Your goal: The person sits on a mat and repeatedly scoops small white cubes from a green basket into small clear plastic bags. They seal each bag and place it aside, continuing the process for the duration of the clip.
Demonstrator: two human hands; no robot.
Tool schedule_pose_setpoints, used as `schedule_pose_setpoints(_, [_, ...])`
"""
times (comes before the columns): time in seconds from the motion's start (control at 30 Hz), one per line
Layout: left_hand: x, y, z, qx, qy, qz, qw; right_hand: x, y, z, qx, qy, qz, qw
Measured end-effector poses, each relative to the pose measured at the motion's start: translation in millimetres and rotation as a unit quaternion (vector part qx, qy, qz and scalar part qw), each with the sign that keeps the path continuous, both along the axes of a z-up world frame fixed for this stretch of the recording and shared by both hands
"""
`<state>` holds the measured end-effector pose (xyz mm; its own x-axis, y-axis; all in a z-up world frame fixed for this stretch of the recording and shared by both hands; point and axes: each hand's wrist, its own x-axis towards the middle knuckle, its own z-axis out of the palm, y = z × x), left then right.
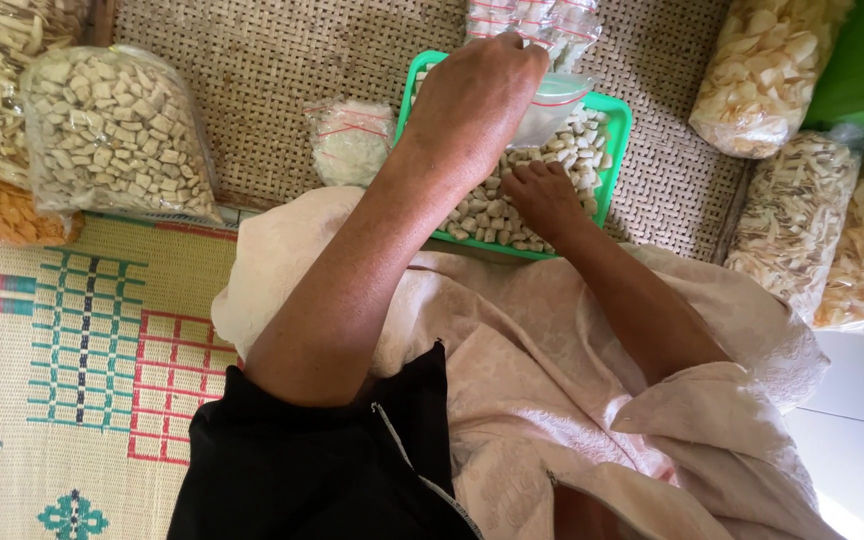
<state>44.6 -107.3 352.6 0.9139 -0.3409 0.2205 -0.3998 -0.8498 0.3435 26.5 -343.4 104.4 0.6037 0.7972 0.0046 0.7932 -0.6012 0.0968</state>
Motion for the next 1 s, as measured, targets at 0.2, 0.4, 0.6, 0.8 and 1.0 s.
schedule_pose_setpoints(0.2, [3, -5, -3, 0.011, -0.016, -0.010, 1.000, 44, -13, 82, 0.263, 0.259, -0.234, 0.899])
schedule_pose_setpoints(0.4, [1, -16, -7, 0.012, 0.004, -0.026, 1.000, 24, -2, 259, 0.449, 0.205, -0.122, 0.861])
schedule_pose_setpoints(0.6, [-3, -27, -7, -0.009, 0.061, -0.061, 0.996, 7, 6, 256, 0.448, 0.171, -0.063, 0.875])
schedule_pose_setpoints(0.8, [-1, -23, -15, -0.013, 0.042, -0.069, 0.997, 8, 5, 260, 0.351, 0.138, -0.080, 0.923])
schedule_pose_setpoints(1.0, [-1, -22, -11, -0.016, 0.040, -0.065, 0.997, 13, 2, 275, 0.380, 0.163, -0.020, 0.910])
